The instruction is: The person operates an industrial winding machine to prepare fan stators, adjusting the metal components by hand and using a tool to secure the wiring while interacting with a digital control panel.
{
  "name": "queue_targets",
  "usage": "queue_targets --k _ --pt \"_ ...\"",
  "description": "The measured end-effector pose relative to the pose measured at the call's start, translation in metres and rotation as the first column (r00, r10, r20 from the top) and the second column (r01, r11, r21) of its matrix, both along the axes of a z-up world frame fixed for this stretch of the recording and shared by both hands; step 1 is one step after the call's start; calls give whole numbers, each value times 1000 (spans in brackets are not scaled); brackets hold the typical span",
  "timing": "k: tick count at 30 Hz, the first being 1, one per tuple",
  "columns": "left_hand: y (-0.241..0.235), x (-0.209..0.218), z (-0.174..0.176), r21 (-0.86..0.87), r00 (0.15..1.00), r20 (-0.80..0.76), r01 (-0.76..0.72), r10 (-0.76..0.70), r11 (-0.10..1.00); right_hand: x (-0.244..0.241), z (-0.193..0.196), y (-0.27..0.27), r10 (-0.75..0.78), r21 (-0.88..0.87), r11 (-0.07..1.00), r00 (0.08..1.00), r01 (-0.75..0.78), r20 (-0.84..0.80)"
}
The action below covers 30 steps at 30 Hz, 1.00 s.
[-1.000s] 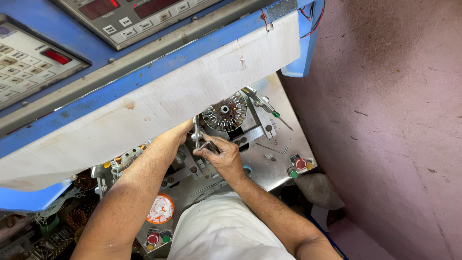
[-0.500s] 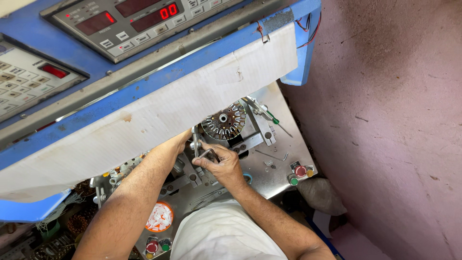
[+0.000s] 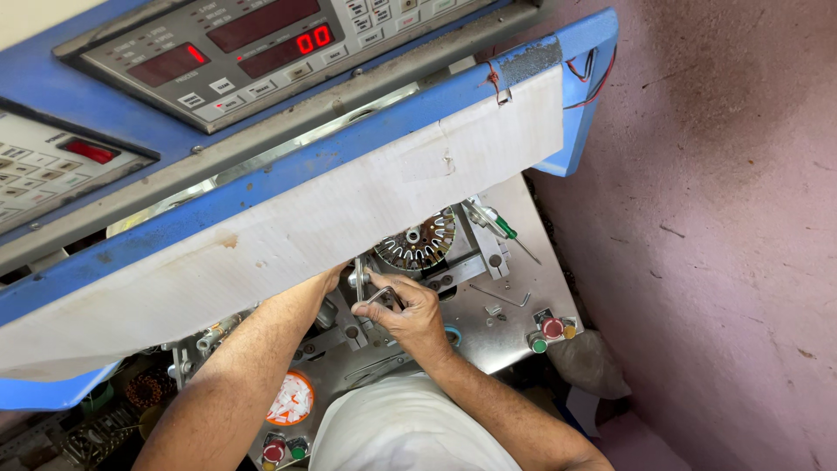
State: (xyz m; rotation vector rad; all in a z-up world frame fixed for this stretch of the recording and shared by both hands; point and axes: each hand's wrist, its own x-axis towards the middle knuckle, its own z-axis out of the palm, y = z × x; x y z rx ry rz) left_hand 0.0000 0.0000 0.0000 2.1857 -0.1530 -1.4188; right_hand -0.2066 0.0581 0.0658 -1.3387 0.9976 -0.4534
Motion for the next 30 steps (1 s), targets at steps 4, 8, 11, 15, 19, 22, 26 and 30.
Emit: queue_targets --k 4,8,11,15,19,22,26,30 --pt "4 5 -4 6 1000 0 -22 22 1000 1 0 -1 2 14 1000 1000 -2 7" --pt "8 9 -6 9 999 -1 -42 42 999 0 0 -2 19 6 1000 1000 -19 4" --pt "11 11 -6 8 999 0 -54 54 998 1 1 -3 21 -11 1000 1000 -20 13" --pt "13 12 -7 8 998 1 -59 59 998 1 3 -2 17 6 1000 1000 -17 3" --pt "13 11 -6 7 999 5 -51 51 999 2 4 -2 8 -9 1000 1000 -8 17" --pt "11 11 -5 6 999 10 -37 37 999 2 4 -2 10 -11 1000 1000 -10 6" --pt "6 8 -2 3 1000 19 -11 11 1000 1 6 -1 -2 -30 1000 1000 3 14" --pt "1 5 1 -1 1000 26 15 -15 1000 0 7 -1 -3 -10 1000 1000 4 27"
